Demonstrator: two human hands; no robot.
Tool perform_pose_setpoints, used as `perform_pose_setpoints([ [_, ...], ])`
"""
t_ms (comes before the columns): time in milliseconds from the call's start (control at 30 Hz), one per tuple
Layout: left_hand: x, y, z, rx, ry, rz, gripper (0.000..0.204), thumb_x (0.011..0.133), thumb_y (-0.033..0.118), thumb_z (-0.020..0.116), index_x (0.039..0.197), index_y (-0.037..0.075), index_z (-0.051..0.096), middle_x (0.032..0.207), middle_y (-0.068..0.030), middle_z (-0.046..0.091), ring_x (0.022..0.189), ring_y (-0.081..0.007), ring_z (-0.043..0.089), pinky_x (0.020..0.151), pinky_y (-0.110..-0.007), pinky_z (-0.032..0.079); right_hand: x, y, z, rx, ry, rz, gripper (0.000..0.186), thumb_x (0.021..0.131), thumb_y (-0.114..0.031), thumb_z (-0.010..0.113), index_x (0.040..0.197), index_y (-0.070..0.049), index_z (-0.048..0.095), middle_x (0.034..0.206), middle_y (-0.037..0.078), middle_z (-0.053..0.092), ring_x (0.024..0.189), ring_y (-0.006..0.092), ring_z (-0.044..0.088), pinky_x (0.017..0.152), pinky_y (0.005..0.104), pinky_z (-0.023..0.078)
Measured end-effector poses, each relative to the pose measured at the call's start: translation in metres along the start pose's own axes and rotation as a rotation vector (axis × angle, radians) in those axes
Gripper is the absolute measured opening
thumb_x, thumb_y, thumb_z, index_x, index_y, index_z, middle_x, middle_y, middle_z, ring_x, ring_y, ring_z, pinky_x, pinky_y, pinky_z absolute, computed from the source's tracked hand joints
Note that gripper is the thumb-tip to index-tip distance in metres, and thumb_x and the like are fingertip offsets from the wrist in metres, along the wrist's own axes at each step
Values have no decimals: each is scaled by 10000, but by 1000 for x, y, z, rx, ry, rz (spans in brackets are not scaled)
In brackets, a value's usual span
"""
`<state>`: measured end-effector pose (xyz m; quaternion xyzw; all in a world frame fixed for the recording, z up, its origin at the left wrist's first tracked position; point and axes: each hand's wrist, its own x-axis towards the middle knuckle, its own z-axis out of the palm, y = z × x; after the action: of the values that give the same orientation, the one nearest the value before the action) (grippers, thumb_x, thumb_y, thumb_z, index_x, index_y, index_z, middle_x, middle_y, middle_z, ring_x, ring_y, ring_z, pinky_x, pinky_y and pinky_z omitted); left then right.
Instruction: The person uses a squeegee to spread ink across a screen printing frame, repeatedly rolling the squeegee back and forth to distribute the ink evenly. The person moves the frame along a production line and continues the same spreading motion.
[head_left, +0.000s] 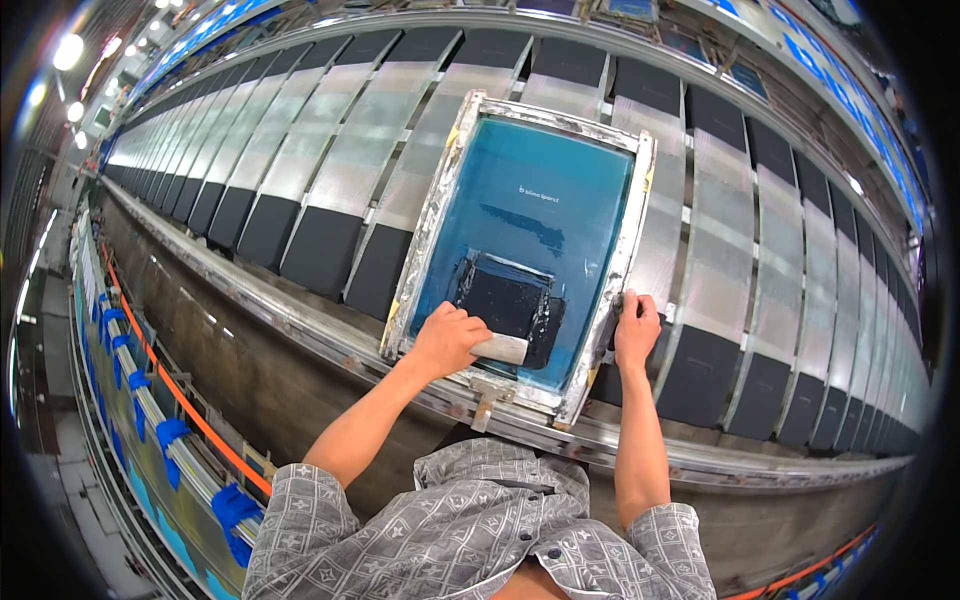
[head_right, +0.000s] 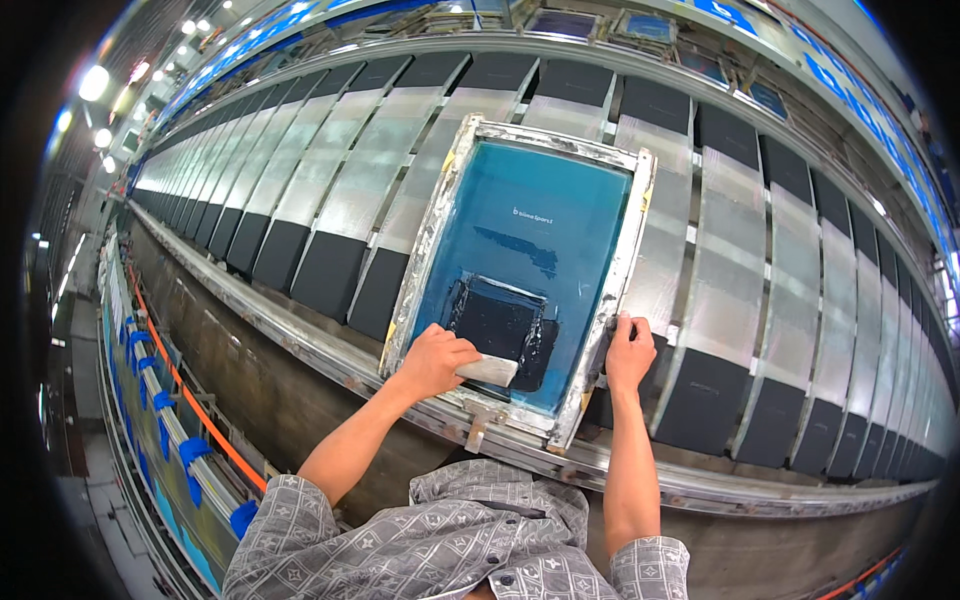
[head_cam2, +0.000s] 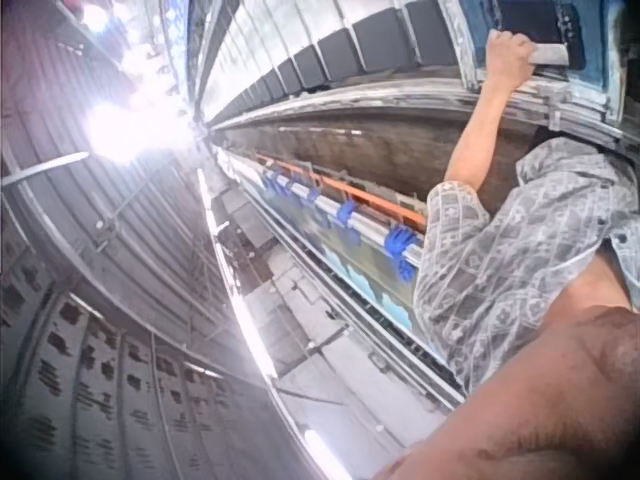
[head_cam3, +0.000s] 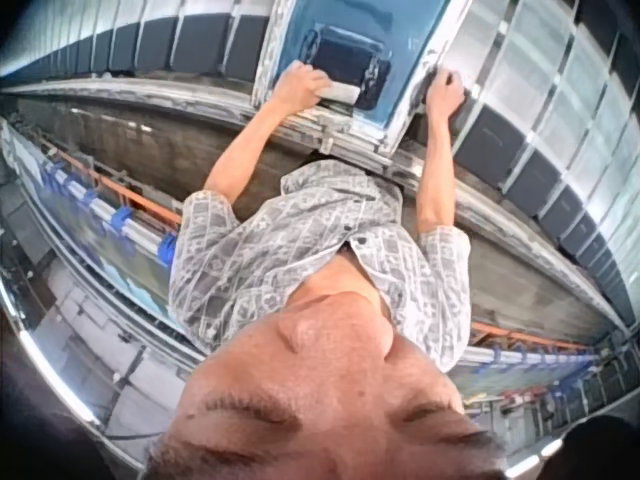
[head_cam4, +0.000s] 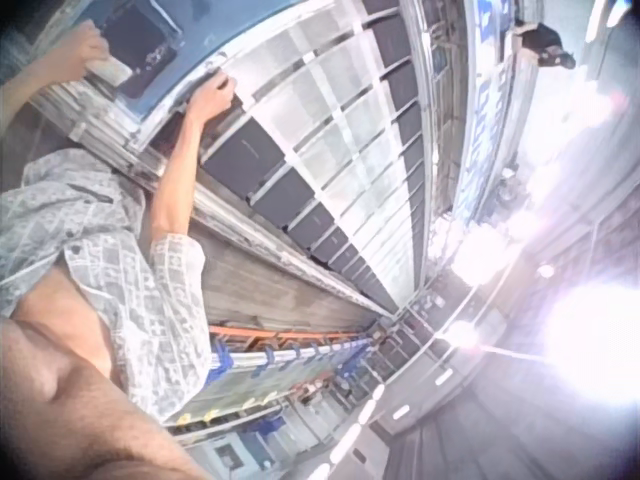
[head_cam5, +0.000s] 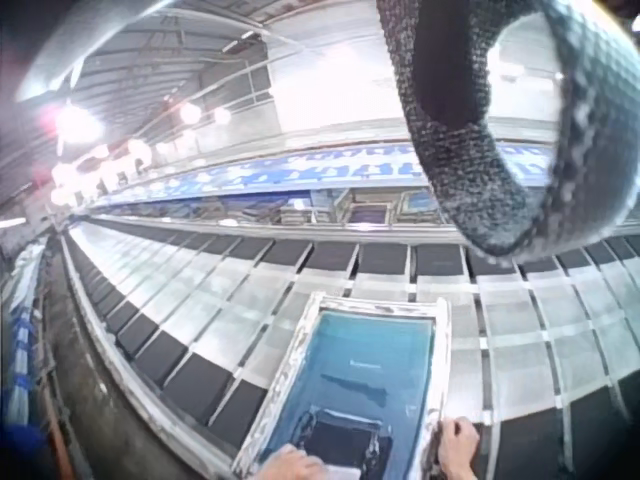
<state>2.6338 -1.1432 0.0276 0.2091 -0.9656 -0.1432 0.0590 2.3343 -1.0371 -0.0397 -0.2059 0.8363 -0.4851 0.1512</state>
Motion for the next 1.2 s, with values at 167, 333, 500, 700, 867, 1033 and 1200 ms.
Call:
perform_pose_setpoints([
  [167, -8, -9, 10, -36, -17, -21, 403, 553, 113, 769, 951, 128, 704, 944, 27, 648, 814, -184, 593, 768, -361, 408, -3, -1, 15, -78, 17, 21, 337, 917, -320, 603, 836, 6, 624, 616, 109, 560, 572, 159, 490, 590, 344, 426],
  [333, 3, -19, 3, -126, -221, -42, 196, 673, 196, 768, 865, 172, 734, 842, 3, 683, 772, -208, 638, 745, -377, 425, 1, 5, 15, -257, -36, 21, 321, 925, -331, 575, 889, -19, 642, 697, 172, 628, 659, 332, 618, 637, 423, 467],
  [500, 64, -61, -16, -135, -201, -9, 160, 697, 252, 775, 836, 181, 739, 791, -26, 687, 771, -249, 649, 770, -395, 441, 3, -35, 19, -599, 1, -508, 295, 883, -354, 648, 971, -74, 683, 981, 162, 666, 966, 333, 609, 844, 456, 474],
  [700, 121, -82, -10, -22, -165, -18, 132, 694, 256, 763, 798, 181, 732, 755, -76, 681, 768, -283, 638, 742, -405, 452, -14, -125, 73, -551, -656, -681, 249, 780, -292, 737, 871, -70, 667, 813, 112, 677, 882, 306, 613, 837, 412, 438],
  [867, 68, -53, 5, -80, -180, -29, 100, 656, 194, 751, 748, 181, 715, 767, -65, 686, 734, -270, 641, 736, -393, 441, -67, -87, 69, -547, -578, -804, 185, 726, -170, 721, 778, -60, 583, 821, 134, 652, 826, 312, 595, 784, 426, 429],
  [1033, 14, -23, -1, -73, -278, 30, 162, 638, 179, 767, 797, 184, 740, 783, -7, 694, 755, -210, 636, 772, -360, 426, -109, -78, 30, -316, -850, -658, 331, 774, -308, 755, 965, -57, 658, 887, 153, 654, 902, 326, 607, 847, 425, 447],
  [1200, 81, -55, -26, -59, -197, -38, 158, 679, 221, 772, 831, 189, 743, 828, -18, 700, 786, -234, 630, 784, -370, 414, -19, -43, 6, -415, 120, -394, 280, 842, -261, 701, 1019, -47, 663, 989, 170, 665, 981, 368, 587, 884, 459, 445],
])
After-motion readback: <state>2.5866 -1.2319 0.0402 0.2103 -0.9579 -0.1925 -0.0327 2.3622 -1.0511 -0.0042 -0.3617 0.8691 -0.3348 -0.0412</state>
